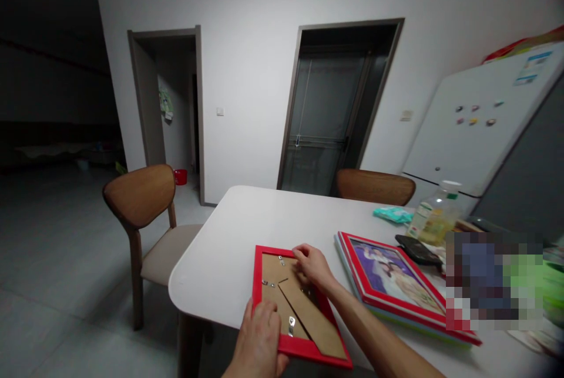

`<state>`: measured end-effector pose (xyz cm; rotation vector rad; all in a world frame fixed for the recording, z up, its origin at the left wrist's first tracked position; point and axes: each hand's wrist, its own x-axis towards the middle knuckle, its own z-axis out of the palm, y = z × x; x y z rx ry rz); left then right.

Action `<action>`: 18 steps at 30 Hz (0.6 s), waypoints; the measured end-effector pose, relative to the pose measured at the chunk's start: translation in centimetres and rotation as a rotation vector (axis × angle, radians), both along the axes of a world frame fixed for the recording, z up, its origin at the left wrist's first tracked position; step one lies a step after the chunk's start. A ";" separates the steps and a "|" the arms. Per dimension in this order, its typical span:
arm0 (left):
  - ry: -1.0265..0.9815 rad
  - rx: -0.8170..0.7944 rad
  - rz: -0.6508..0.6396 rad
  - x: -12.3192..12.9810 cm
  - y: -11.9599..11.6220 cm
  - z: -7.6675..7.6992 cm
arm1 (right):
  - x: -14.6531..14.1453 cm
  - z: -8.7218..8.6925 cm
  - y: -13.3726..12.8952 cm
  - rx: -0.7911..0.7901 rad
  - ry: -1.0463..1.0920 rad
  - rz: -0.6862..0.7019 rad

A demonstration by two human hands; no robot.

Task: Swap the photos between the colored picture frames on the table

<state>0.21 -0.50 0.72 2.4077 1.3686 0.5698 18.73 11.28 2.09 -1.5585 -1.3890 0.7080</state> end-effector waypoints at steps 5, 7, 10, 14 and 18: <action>-0.246 0.040 0.071 -0.9 0.7 2.6 | 2.0 0.3 -5.1 0.033 0.297 -0.142; -0.463 -0.001 0.120 -0.6 0.6 4.2 | 0.4 -0.3 -7.5 -0.006 0.421 -0.124; -0.801 -0.153 0.074 1.2 -0.3 5.6 | -4.1 -1.2 -10.1 -0.155 0.743 0.072; -1.055 -0.289 -0.059 4.4 -1.4 6.0 | -7.2 0.0 -11.0 -0.058 1.301 0.229; -1.267 -0.250 -0.057 6.6 -1.0 8.6 | -2.3 3.4 -10.8 0.030 1.328 0.114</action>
